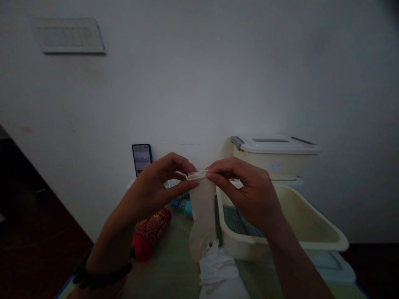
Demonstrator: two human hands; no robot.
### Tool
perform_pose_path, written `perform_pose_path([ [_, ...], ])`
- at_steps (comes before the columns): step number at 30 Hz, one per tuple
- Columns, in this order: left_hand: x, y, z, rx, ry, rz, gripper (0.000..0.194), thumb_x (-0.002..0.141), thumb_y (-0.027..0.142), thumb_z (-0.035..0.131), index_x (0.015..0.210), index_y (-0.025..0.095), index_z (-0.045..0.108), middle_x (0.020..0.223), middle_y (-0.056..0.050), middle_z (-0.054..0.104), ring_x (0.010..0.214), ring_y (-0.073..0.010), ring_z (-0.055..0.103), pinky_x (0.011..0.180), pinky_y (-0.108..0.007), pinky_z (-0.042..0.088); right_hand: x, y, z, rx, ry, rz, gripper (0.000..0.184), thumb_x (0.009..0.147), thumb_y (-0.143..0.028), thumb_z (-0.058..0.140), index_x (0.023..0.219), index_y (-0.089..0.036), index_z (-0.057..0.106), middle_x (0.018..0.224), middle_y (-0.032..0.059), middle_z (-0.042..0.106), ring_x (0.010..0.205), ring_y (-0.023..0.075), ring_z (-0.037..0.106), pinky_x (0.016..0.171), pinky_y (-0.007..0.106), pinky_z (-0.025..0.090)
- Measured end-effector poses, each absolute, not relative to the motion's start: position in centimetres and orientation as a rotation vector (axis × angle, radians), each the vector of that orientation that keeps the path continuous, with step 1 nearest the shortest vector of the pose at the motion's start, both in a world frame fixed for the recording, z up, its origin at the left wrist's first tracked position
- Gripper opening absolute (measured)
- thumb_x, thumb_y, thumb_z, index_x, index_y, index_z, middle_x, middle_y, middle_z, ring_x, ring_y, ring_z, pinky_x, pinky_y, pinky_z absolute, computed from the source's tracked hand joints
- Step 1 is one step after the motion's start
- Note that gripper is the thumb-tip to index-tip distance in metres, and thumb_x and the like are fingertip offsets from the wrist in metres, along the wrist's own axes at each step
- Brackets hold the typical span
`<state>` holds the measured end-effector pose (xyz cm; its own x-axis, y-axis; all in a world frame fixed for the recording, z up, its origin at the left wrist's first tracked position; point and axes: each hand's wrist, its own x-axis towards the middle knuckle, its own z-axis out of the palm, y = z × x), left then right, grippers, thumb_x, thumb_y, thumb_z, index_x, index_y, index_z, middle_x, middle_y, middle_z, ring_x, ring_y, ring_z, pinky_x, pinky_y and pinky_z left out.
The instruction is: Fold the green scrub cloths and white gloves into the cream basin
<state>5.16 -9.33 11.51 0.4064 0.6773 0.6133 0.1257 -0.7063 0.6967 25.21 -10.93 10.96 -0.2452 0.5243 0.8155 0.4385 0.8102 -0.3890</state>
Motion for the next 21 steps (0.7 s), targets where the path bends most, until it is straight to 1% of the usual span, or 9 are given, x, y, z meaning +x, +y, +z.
perform_pose_path([
  [7,5.12,-9.46,11.59,2.138,0.696,1.271,0.013,0.08,0.014,0.069,0.083,0.018,0.058,0.088,0.0,0.065,0.081,-0.0106,0.064,0.075,-0.02,0.055,25.24,-10.89,10.74,-0.687,-1.931,0.051,0.005,0.089,-0.02,0.06,0.086,-0.018,0.063,0.084,0.0023,0.069,0.077,0.0128,0.064,0.069,0.024,0.051],
  [10,4.98,-9.45,11.61,2.161,0.708,1.218,0.016,0.079,0.015,0.07,0.087,0.018,0.057,0.09,0.0,0.065,0.084,-0.011,0.064,0.076,-0.021,0.055,25.2,-10.86,10.79,-0.678,-1.931,0.039,0.005,0.089,-0.019,0.06,0.086,-0.017,0.063,0.084,0.0029,0.069,0.078,0.013,0.064,0.071,0.024,0.051],
  [14,4.92,-9.31,11.51,2.149,0.73,1.194,0.021,0.078,0.016,0.072,0.089,0.018,0.055,0.089,0.001,0.063,0.082,-0.0107,0.064,0.073,-0.021,0.056,25.16,-10.74,10.84,-0.672,-1.934,0.033,0.003,0.088,-0.018,0.061,0.086,-0.017,0.063,0.086,0.0029,0.069,0.08,0.0129,0.064,0.072,0.024,0.051],
  [21,4.91,-9.14,11.25,2.137,0.718,1.218,0.014,0.081,0.014,0.067,0.083,0.018,0.054,0.086,0.003,0.061,0.079,-0.0079,0.061,0.072,-0.018,0.053,25.3,-10.42,10.63,-0.573,-1.995,0.038,0.002,0.087,-0.013,0.062,0.086,-0.013,0.063,0.086,0.0043,0.068,0.082,0.011,0.063,0.076,0.021,0.049],
])
